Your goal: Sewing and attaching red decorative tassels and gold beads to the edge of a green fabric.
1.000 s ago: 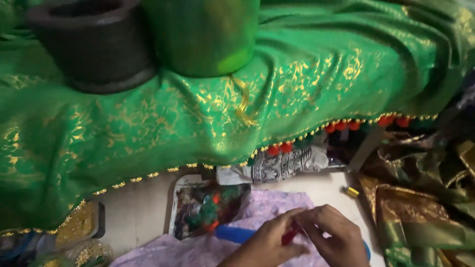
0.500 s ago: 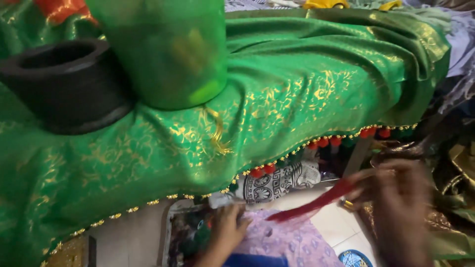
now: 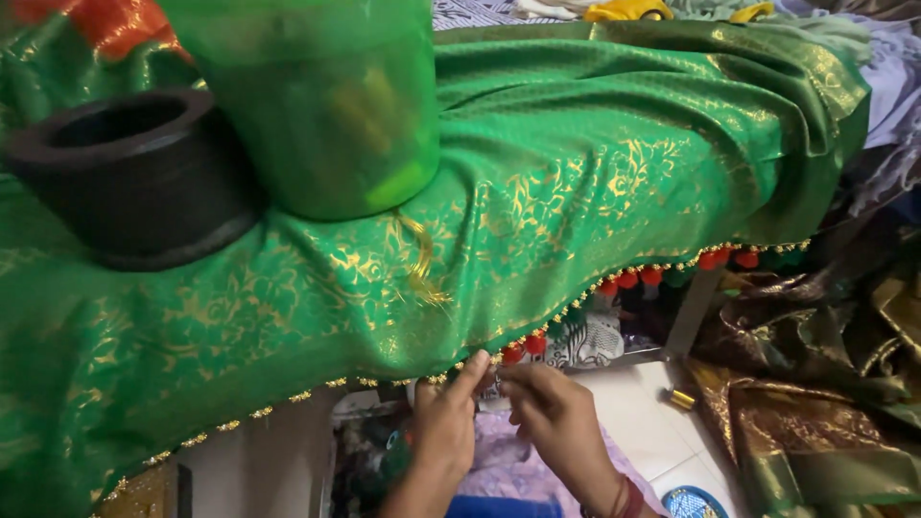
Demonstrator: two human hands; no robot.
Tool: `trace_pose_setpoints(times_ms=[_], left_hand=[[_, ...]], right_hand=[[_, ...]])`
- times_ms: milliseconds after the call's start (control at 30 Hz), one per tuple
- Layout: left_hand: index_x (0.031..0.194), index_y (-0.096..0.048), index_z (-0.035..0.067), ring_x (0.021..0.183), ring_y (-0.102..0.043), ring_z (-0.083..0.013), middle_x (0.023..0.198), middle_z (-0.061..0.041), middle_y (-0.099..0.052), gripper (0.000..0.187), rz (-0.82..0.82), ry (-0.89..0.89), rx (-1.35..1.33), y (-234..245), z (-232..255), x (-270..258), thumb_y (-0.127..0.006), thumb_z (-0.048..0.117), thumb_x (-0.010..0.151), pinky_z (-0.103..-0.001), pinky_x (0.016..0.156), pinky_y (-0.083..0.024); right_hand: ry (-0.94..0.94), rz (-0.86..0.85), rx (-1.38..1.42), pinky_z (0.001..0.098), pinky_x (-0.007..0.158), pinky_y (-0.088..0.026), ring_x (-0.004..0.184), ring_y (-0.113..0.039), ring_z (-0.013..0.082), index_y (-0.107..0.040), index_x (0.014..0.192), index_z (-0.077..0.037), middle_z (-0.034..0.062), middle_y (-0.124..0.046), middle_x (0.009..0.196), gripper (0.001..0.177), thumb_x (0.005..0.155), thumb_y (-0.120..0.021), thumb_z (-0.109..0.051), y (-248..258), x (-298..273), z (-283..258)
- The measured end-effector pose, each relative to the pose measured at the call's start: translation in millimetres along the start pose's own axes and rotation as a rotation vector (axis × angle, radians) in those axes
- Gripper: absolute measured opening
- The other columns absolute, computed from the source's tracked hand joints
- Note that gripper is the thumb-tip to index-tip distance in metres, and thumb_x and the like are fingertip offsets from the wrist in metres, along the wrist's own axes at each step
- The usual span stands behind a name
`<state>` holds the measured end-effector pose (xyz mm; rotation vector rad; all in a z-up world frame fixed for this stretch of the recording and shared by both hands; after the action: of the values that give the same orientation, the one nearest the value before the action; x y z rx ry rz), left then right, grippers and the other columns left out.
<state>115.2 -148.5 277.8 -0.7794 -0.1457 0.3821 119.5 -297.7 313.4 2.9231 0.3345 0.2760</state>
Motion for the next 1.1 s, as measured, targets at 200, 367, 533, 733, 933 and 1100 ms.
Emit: trace_pose_setpoints(times_ms=[200, 367, 533, 733, 933, 1100], left_hand=[[0.125, -0.060, 0.003, 0.093, -0.067, -0.0232, 0.110, -0.010, -0.068, 0.046, 0.024, 0.006, -0.039, -19, 19, -11, -0.075, 0.001, 0.082, -0.041, 0.079, -0.056], [0.121, -0.064, -0.003, 0.099, -0.067, -0.0205, 0.113, -0.011, -0.071, 0.039, 0.050, 0.044, -0.006, -5, 6, -6, -0.076, 0.002, 0.085, -0.034, 0.081, -0.053], [0.118, -0.066, -0.003, 0.095, -0.069, -0.0188, 0.108, -0.011, -0.074, 0.039, 0.041, -0.051, 0.188, -14, 13, -13, -0.078, 0.009, 0.083, -0.033, 0.082, -0.055], [0.112, -0.072, 0.001, 0.092, -0.071, -0.0142, 0.105, -0.008, -0.078, 0.032, 0.024, -0.195, 0.588, -17, 24, -19, -0.077, 0.018, 0.086, -0.030, 0.081, -0.056], [0.108, -0.073, 0.003, 0.082, -0.071, -0.0157, 0.097, -0.006, -0.078, 0.030, 0.066, -0.018, 0.431, -21, 18, -16, -0.079, 0.020, 0.084, -0.032, 0.071, -0.057], [0.104, -0.074, 0.004, 0.068, -0.062, -0.0166, 0.085, -0.006, -0.072, 0.030, 0.078, 0.256, 0.176, -25, -2, -18, -0.070, 0.029, 0.089, -0.036, 0.053, -0.047]], right_hand=[[0.128, 0.062, 0.045, 0.0270, 0.052, -0.056, 0.060, -0.068, 0.0129, -0.075, 0.104, 0.000, 0.0098, -0.069, 0.079, 0.017, 0.088, -0.070, 0.001, 2, -1, 2], [0.330, 0.110, -0.060, 0.0257, 0.061, -0.060, 0.071, -0.074, 0.0125, -0.073, 0.104, 0.001, 0.0080, -0.072, 0.088, 0.023, 0.085, -0.063, 0.007, 4, -3, -7], [0.325, 0.140, -0.074, 0.0270, 0.061, -0.062, 0.073, -0.076, 0.0133, -0.067, 0.110, -0.003, 0.0061, -0.072, 0.088, 0.022, 0.088, -0.065, 0.002, -3, -9, -30], [0.537, 0.121, -0.404, 0.0335, 0.065, -0.057, 0.081, -0.069, 0.0234, -0.067, 0.114, -0.007, 0.0101, -0.067, 0.098, 0.026, 0.090, -0.070, 0.002, -4, -7, -55], [0.680, 0.162, -0.335, 0.0242, 0.065, -0.061, 0.096, -0.071, 0.0192, -0.071, 0.106, -0.010, 0.0123, -0.062, 0.116, 0.020, 0.087, -0.072, -0.002, 17, -1, -84], [0.407, -0.106, 0.026, 0.0265, 0.076, -0.062, 0.089, -0.076, 0.0165, -0.071, 0.107, -0.003, 0.0117, -0.079, 0.100, 0.014, 0.094, -0.068, -0.001, 31, 17, -72]])
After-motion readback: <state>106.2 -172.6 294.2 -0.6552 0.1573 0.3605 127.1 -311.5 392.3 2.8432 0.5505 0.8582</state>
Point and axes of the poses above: each hand's wrist, its own x-axis towards the middle knuckle, its own y-axis out of the back of the hand, z = x × y, the point moved 3 cm from there along x, towards the middle knuckle
